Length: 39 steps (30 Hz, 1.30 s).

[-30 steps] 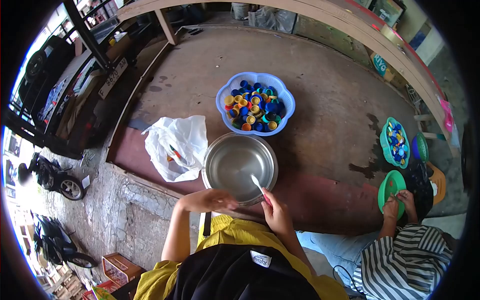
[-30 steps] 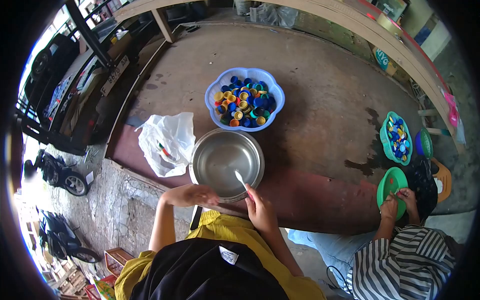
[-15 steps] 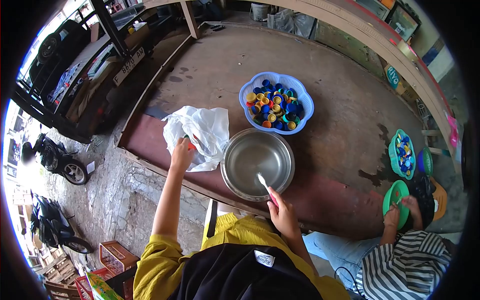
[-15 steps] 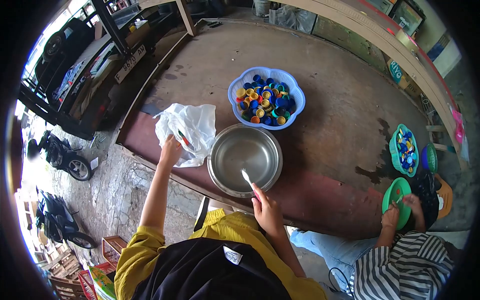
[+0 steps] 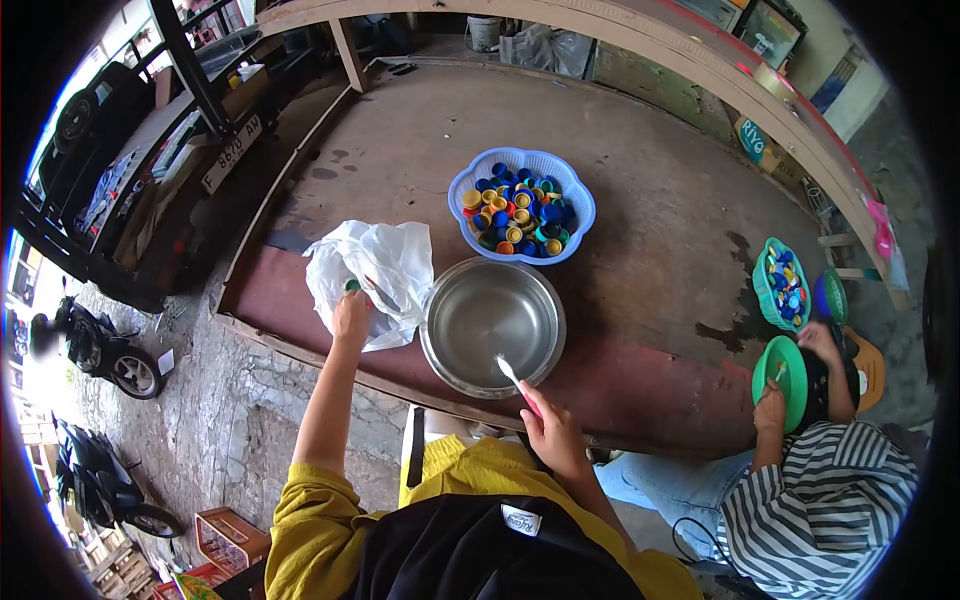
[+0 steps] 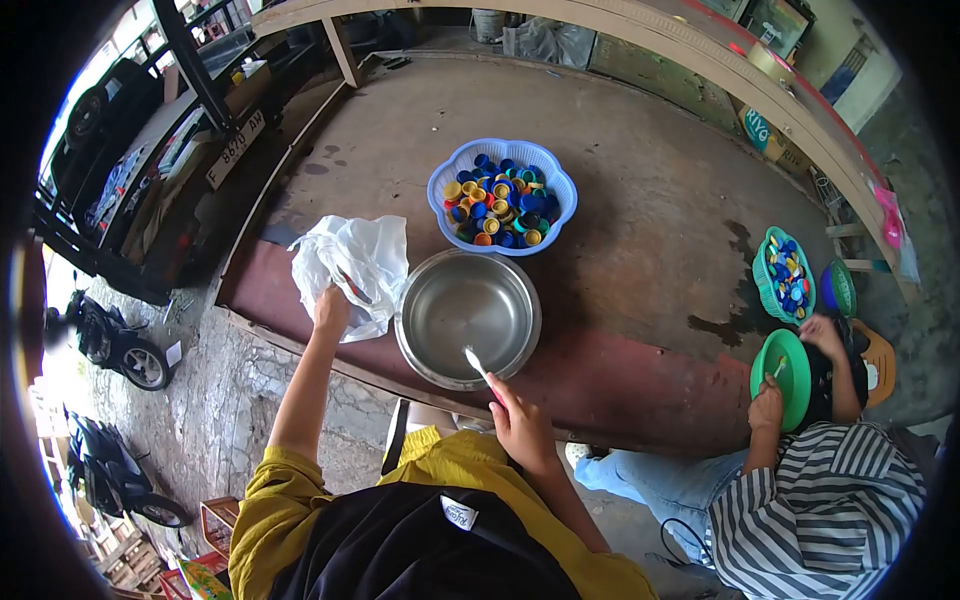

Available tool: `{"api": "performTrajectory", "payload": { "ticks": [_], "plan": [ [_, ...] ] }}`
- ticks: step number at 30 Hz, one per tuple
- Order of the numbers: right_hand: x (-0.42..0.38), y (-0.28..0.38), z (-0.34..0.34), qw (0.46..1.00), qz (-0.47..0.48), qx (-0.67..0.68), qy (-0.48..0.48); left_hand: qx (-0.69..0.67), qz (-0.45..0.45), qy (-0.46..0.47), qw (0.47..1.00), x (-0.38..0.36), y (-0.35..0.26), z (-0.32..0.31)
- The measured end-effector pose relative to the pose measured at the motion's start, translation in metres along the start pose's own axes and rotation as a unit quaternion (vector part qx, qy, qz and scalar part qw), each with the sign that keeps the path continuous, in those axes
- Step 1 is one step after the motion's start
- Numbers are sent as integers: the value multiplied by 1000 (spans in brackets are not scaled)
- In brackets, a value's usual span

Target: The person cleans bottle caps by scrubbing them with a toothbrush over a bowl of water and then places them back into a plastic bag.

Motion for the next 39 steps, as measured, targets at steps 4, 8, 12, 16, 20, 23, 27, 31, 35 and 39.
{"api": "performTrajectory", "payload": {
  "ticks": [4,8,12,16,20,23,27,31,35,39],
  "plan": [
    [-2,-1,0,1000,-1,-17,19,-34,11,-41,999,-2,-7,7],
    [-3,-2,0,1000,3,-12,20,-30,41,-47,998,1,4,-4],
    [-6,-7,1,999,-14,-16,34,-2,29,-16,999,-2,3,-4],
    [-6,-8,1,1000,-3,-11,25,-32,25,-44,998,-11,-2,8],
    [-3,-8,2,1000,-8,-5,16,-201,-3,-176,964,-35,-9,40],
    [-1,-16,4,999,-37,-2,10,-284,48,-220,932,-70,-21,78],
    [5,-28,10,999,-43,-1,-15,-358,55,-275,890,-110,-51,108],
    [13,-33,13,999,-41,-1,-26,-371,-29,-160,914,-130,-103,103],
    [17,-26,9,999,-27,-14,-17,-354,-114,-58,927,-119,-154,76],
    [16,-20,11,999,-12,-5,-33,-348,-119,44,929,-99,-174,35]
  ]
}}
Point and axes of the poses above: each hand's wrist, its own x-axis towards the middle knuckle, its own z-axis out of the back of the hand, y = z × x, the point moved 8 cm from there along x, towards the middle knuckle, and after that the axes turned 12 degrees about -y, right-handed, at the moved point
